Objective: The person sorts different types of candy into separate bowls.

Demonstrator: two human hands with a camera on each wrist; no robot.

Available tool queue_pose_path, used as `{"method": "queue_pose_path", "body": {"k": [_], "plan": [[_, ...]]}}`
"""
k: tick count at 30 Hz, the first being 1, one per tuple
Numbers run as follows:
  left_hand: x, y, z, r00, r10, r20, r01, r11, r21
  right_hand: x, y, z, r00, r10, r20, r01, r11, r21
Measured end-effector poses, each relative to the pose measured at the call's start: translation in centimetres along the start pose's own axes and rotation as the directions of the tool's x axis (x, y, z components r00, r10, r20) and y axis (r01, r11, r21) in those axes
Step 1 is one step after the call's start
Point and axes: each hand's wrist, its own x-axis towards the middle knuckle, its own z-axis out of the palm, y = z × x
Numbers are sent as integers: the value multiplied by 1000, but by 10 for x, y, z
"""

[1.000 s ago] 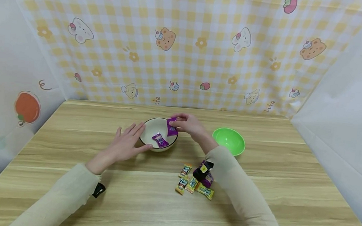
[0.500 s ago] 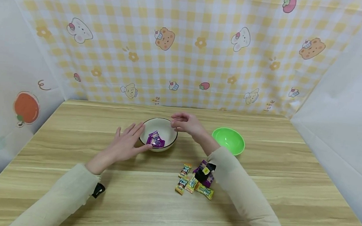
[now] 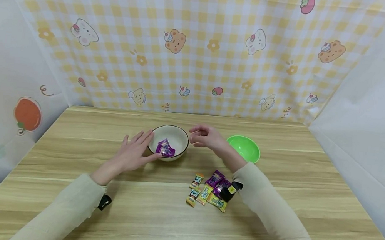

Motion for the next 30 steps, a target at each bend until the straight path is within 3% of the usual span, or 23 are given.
{"method": "queue_pose_path", "body": {"k": [18,30], "plan": [[1,-2,2,1000,7,-9,-7,1000,-12,-47,21,-20,993,7,120,8,992,-127],[1,-2,2,1000,6,3,-6,1000,-24,-75,42,-25,997,-25,71,51,918,-393]]}}
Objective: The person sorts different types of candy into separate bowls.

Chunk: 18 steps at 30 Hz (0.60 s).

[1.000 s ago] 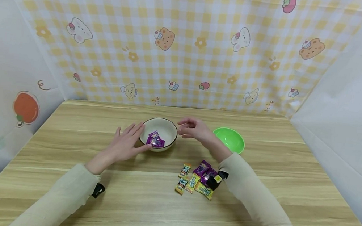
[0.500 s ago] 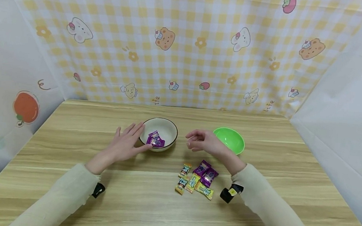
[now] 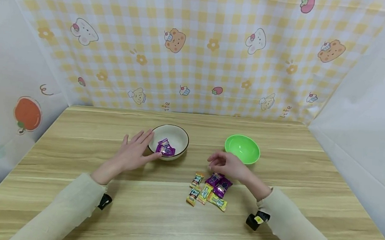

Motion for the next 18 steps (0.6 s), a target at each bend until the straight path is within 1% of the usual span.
{"method": "queue_pose_path", "body": {"k": [6,13,18], "plan": [[0,1,0,1000,0,0,0,1000,-2,-8,5,1,999,-47,-14,45,996,-82],[0,1,-1,1000,2,-3,-2,1000,0,-13,11,1,999,-48,-23,44,989,-143],[-1,1,-1,1000,-1,1,1,1000,5,-16,16,4,998,-55,0,54,975,-215]]}}
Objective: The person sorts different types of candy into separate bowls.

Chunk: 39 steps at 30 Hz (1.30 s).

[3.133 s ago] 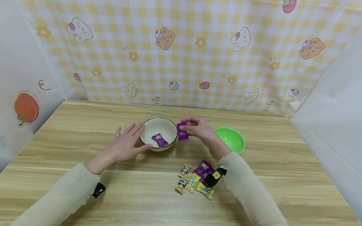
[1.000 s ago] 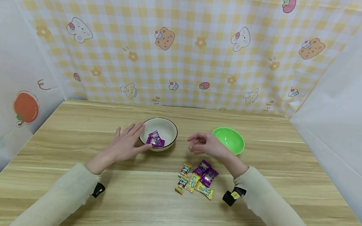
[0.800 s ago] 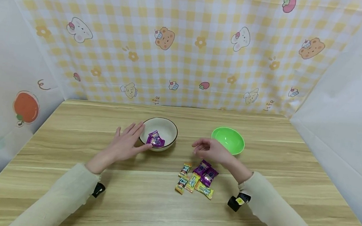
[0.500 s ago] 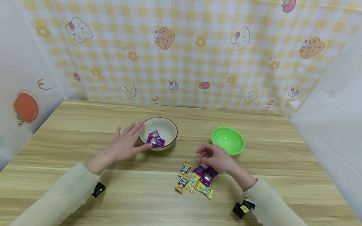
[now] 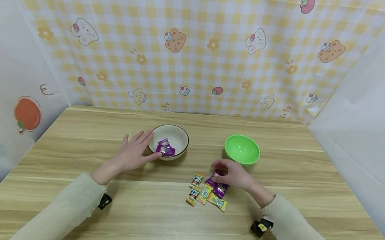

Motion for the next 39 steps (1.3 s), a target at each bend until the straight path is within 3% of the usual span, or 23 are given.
{"method": "queue_pose_path", "body": {"k": [7,18,29,39], "plan": [[0,0,0,1000,-2,1,2,1000,1,0,4,4,999,-45,20,46,997,-66],[0,1,-1,1000,-1,-5,1,1000,5,4,5,3,991,-60,122,71,994,-87],[0,0,0,1000,-2,-11,2,1000,9,6,6,3,988,-30,151,37,998,-44],[0,0,0,1000,0,0,0,1000,2,11,1,-2,994,31,102,-43,992,120]]}}
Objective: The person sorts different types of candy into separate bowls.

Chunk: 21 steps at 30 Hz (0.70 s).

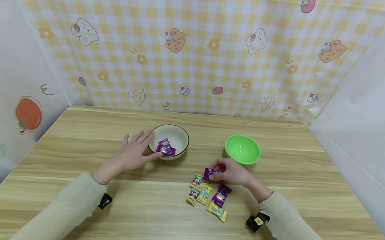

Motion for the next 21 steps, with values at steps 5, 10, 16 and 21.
{"method": "queue_pose_path", "body": {"k": [5,10,16,21], "plan": [[0,0,0,1000,-2,1,2,1000,-8,3,-1,-3,999,41,-8,-40,993,108],[0,0,1,1000,-1,2,2,1000,-10,7,-2,-5,997,74,-22,-68,975,211],[0,0,0,1000,-3,1,3,1000,-3,12,-11,-9,990,127,-68,-104,955,279],[0,0,0,1000,-6,3,6,1000,-3,19,-20,-12,986,143,-87,-109,944,311]]}}
